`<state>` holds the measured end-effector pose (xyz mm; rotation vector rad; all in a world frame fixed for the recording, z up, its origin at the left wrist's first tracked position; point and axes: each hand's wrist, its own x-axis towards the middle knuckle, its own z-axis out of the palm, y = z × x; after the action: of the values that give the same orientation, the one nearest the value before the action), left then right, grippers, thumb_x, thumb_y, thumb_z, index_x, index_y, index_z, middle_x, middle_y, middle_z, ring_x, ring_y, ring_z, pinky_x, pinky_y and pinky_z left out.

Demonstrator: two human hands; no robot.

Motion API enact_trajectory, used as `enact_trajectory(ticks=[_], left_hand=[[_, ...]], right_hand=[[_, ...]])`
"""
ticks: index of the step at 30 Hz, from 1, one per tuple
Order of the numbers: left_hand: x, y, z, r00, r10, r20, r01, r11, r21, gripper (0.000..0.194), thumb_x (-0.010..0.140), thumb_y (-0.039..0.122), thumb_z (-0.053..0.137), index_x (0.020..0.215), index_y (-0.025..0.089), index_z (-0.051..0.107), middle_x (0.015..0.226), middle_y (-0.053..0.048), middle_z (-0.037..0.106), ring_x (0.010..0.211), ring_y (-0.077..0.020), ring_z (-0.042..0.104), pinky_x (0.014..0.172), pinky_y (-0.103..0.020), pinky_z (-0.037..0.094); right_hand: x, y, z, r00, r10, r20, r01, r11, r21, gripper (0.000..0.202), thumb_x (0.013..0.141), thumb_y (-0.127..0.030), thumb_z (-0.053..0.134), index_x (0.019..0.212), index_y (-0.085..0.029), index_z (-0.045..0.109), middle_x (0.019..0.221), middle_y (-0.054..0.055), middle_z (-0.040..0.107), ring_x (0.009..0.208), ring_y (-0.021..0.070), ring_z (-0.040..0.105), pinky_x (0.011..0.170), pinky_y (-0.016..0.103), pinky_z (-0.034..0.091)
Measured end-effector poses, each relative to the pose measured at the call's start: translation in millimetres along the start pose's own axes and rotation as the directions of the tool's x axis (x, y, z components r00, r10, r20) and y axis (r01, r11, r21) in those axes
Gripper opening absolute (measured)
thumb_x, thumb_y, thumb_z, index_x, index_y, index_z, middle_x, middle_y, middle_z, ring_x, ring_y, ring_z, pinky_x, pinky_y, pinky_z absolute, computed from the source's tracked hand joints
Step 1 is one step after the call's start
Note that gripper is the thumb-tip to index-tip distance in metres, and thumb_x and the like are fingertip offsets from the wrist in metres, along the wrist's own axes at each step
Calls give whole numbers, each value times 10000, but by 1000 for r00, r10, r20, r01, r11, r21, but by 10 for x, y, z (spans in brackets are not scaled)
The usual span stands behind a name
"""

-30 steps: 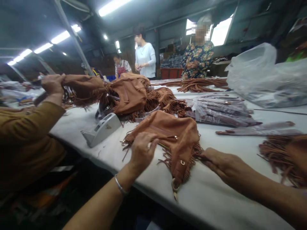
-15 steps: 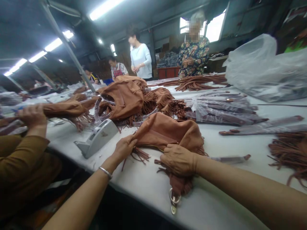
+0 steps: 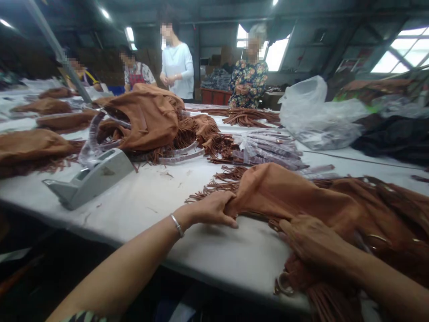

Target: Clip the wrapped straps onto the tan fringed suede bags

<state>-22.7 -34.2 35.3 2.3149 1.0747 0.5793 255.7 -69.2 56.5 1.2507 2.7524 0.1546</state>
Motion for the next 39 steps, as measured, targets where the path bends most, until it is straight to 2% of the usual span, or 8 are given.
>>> enact_trajectory(ticks=[2, 7, 12, 18, 23, 28, 35, 39], left_hand=[[19, -33, 144, 1000, 12, 29, -10, 999, -47, 652, 574, 394, 744, 1147, 167, 530, 1049, -83, 609, 903, -228, 561, 756, -295, 427], [-90, -100, 150, 980, -166, -112, 176, 980, 93, 178, 778, 344, 531, 798, 203, 637, 772, -22, 645, 720, -172, 570, 650, -258, 396], [-53, -143, -118, 798, -328, -506, 469, 865, 179, 234, 781, 418, 510, 784, 201, 597, 652, 1, 601, 612, -154, 537, 541, -243, 335], [-188, -262, -101, 852, -285, -438, 472, 780, 411, 200, 736, 276, 577, 903, 172, 610, 882, -95, 628, 869, -266, 546, 731, -351, 395], [-449, 56, 75, 728, -320, -607, 265, 947, -181, 184, 806, 320, 530, 840, 162, 620, 801, -60, 623, 777, -192, 544, 709, -302, 421], [-398, 441, 243, 723, -523, -451, -13, 642, -766, 211, 772, 321, 581, 673, 137, 608, 612, -18, 588, 581, -115, 499, 576, -238, 391], [-313, 547, 395, 611, -705, -360, -196, 306, -932, 180, 756, 326, 598, 767, 148, 572, 717, -23, 608, 637, -115, 549, 617, -254, 436], [-364, 510, 409, 660, -698, -276, -205, 186, -961, 250, 784, 387, 570, 823, 140, 585, 805, -58, 630, 724, -135, 582, 645, -255, 440]], right_hand=[[-56, 68, 183, 998, 55, 10, -55, 998, 28, 286, 912, -279, 326, 856, -171, 585, 777, 96, 647, 733, 237, 593, 671, 331, 369], [18, 112, 153, 993, 121, 11, -122, 986, 116, 284, 905, -312, 346, 943, -157, 581, 844, 105, 658, 809, 245, 608, 718, 339, 391], [106, -17, 1, 968, 251, 20, -251, 956, 152, 367, 919, -325, 274, 1068, -146, 556, 963, 132, 649, 875, 261, 602, 732, 354, 393], [328, -294, -76, 938, 342, 66, -323, 784, 529, 294, 907, -349, 304, 845, -166, 526, 710, 54, 619, 679, 179, 569, 615, 279, 377], [496, -426, -456, 972, 221, 85, -173, 414, 894, 311, 879, -423, 368, 682, -188, 419, 496, -25, 480, 438, 93, 381, 463, 228, 290], [698, -595, -517, 976, 152, 154, -175, 135, 975, 336, 849, -485, 415, 723, -176, 451, 499, -20, 498, 423, 84, 373, 429, 221, 254], [880, -797, -465, 984, 121, 127, -133, 36, 991, 287, 840, -385, 454, 986, -142, 497, 530, -22, 540, 443, 94, 430, 448, 212, 285], [933, -860, -473, 992, 122, 38, -40, 8, 999, 209, 838, -341, 472, 901, -147, 519, 591, -10, 558, 532, 102, 485, 528, 226, 368]])
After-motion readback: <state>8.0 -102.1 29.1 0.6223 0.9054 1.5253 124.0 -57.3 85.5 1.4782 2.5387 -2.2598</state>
